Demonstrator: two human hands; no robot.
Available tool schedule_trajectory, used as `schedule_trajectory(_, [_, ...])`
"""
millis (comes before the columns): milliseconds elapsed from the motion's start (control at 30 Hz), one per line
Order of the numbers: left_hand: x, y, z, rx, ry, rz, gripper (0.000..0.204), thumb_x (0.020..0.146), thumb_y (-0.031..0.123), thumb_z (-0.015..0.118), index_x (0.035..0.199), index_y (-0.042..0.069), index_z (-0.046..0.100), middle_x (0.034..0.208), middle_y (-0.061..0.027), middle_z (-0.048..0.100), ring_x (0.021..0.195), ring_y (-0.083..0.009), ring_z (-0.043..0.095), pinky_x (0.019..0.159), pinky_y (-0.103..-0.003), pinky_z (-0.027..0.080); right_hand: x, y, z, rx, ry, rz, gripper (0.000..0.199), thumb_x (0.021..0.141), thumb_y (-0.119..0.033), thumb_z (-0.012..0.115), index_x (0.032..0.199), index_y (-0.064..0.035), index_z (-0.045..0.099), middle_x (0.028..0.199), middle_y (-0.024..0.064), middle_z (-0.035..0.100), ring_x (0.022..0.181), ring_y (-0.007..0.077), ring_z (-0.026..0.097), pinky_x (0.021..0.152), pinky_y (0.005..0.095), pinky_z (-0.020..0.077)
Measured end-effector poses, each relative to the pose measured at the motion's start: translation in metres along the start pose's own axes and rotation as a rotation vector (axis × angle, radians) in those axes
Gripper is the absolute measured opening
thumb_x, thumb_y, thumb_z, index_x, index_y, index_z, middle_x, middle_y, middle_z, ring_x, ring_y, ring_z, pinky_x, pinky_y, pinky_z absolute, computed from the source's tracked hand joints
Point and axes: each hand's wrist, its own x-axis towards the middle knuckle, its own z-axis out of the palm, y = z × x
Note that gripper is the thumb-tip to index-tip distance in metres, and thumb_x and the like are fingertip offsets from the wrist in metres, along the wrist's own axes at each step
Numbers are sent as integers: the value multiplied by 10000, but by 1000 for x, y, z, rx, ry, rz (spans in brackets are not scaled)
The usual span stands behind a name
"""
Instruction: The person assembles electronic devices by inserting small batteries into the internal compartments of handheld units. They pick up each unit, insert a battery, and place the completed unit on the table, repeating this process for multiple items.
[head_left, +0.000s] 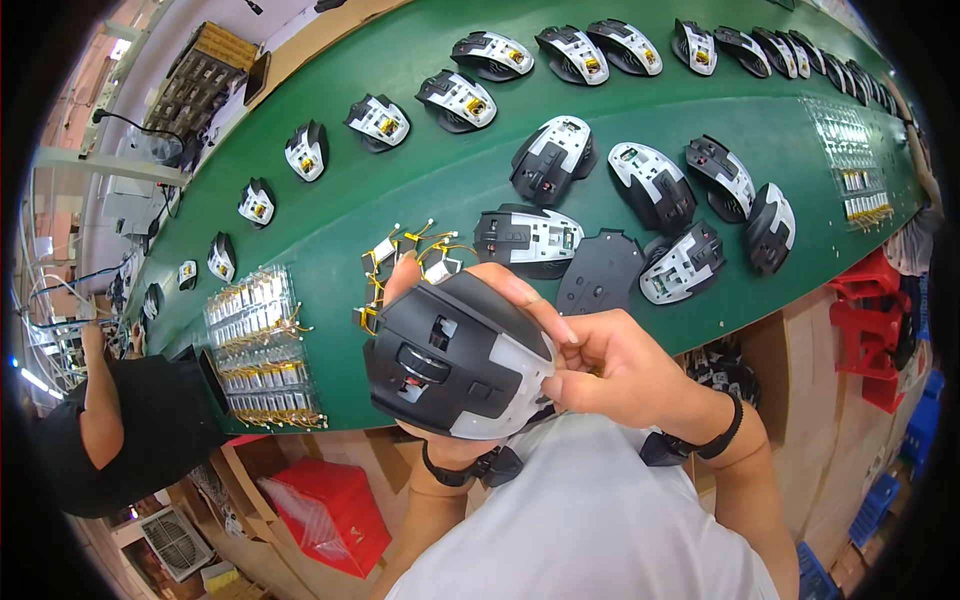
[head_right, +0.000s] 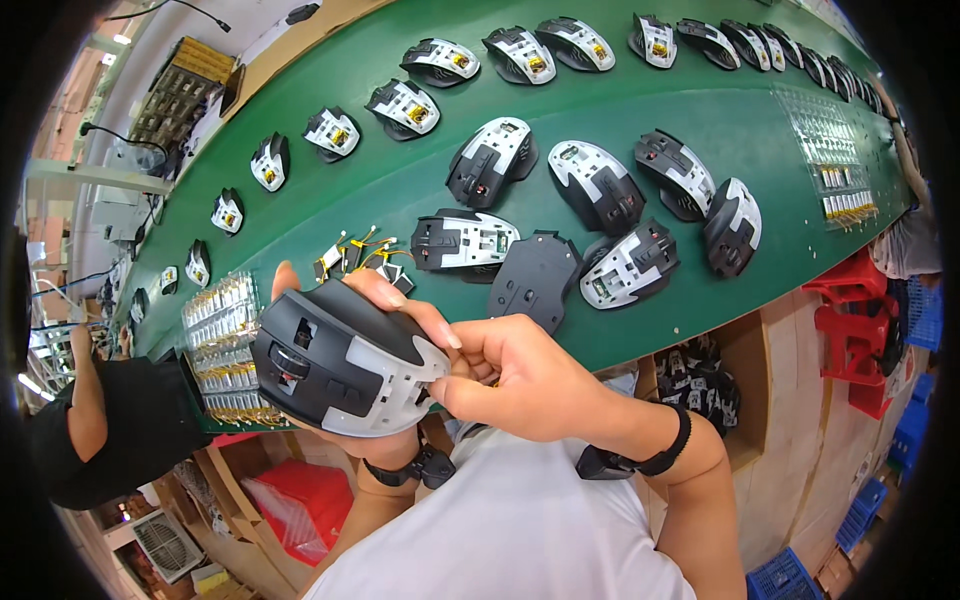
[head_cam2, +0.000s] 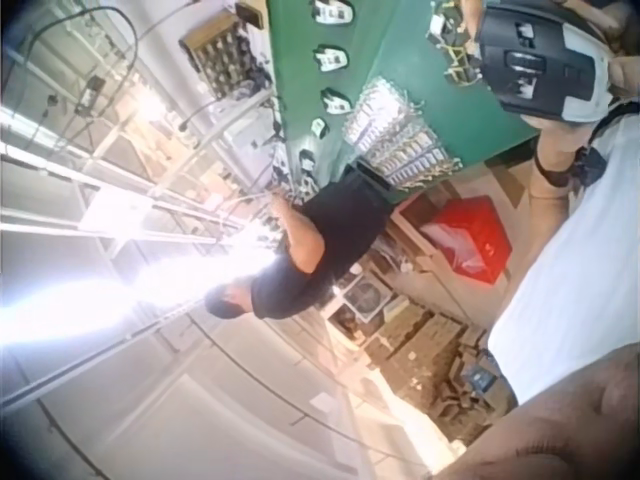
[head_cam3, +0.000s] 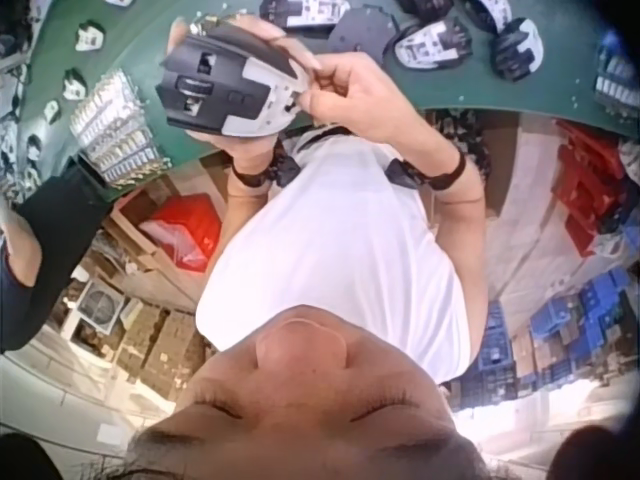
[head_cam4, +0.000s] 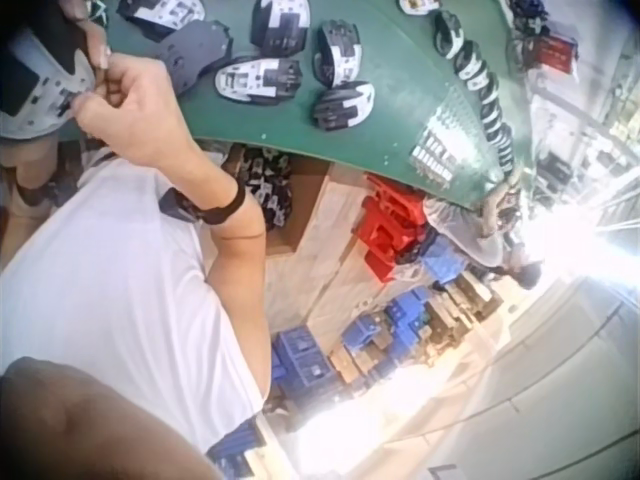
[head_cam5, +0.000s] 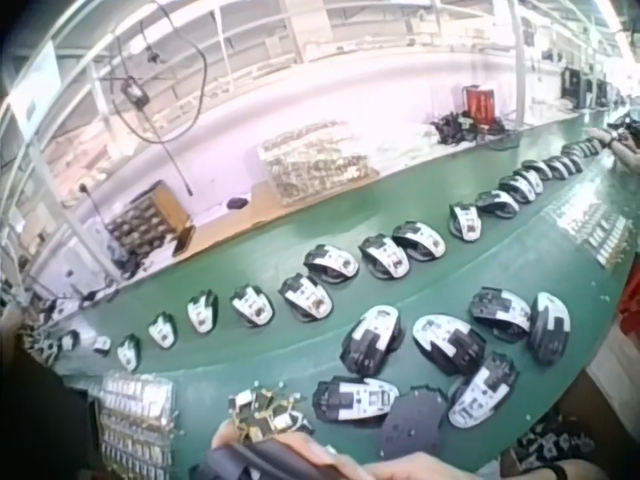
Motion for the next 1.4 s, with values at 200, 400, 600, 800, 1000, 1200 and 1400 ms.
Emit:
schedule_trajectory(200, [2,1,-1,-1,-60,-33,624,998,464,422,1535,249,187,1142,-294,516,884,-414,633,691,-456,591,-3,-1,0,16,8,23,124,880,-33,598,982,29,633,752,-55,562,685,2,491,614,205,424])
schedule_trajectory(400, [5,-10,1,-63,-55,-12,627,988,575,324,1480,186,315,1104,-288,532,875,-402,633,678,-425,594,0,3,-3,29,47,73,151,871,-68,580,969,33,633,762,-38,577,684,17,507,606,213,426])
schedule_trajectory(600, [2,-20,-8,127,-44,71,721,966,609,401,1519,197,190,1182,-255,501,863,-388,643,651,-426,581,5,16,-11,100,20,11,194,896,-137,617,1002,25,627,797,-18,599,698,42,523,607,231,428])
schedule_trajectory(800, [7,-14,-22,-30,66,-24,771,936,647,445,1526,235,169,1217,-236,496,856,-401,646,660,-429,587,-5,21,-24,-137,-31,-152,321,852,-80,692,1144,13,597,905,36,655,773,54,624,674,224,503])
schedule_trajectory(1000, [21,-21,-27,-42,-3,37,852,936,676,397,1539,142,120,1224,-232,499,861,-371,651,718,-423,565,-22,11,-32,-313,-135,-184,457,804,0,714,1233,0,559,932,55,684,663,44,621,551,179,468])
schedule_trajectory(1200, [24,-28,-17,59,106,41,762,986,625,265,1529,96,184,1206,-213,531,825,-331,634,674,-400,538,-23,0,-21,25,-110,-191,539,858,38,653,1311,-17,367,898,110,668,789,118,627,697,248,504])
schedule_trajectory(1400, [20,-35,-15,-2,86,-79,740,990,618,287,1540,144,140,1254,-205,515,936,-326,644,774,-419,556,-12,-3,-21,-532,231,-698,458,895,-17,628,1310,84,462,929,130,666,777,138,625,711,265,507])
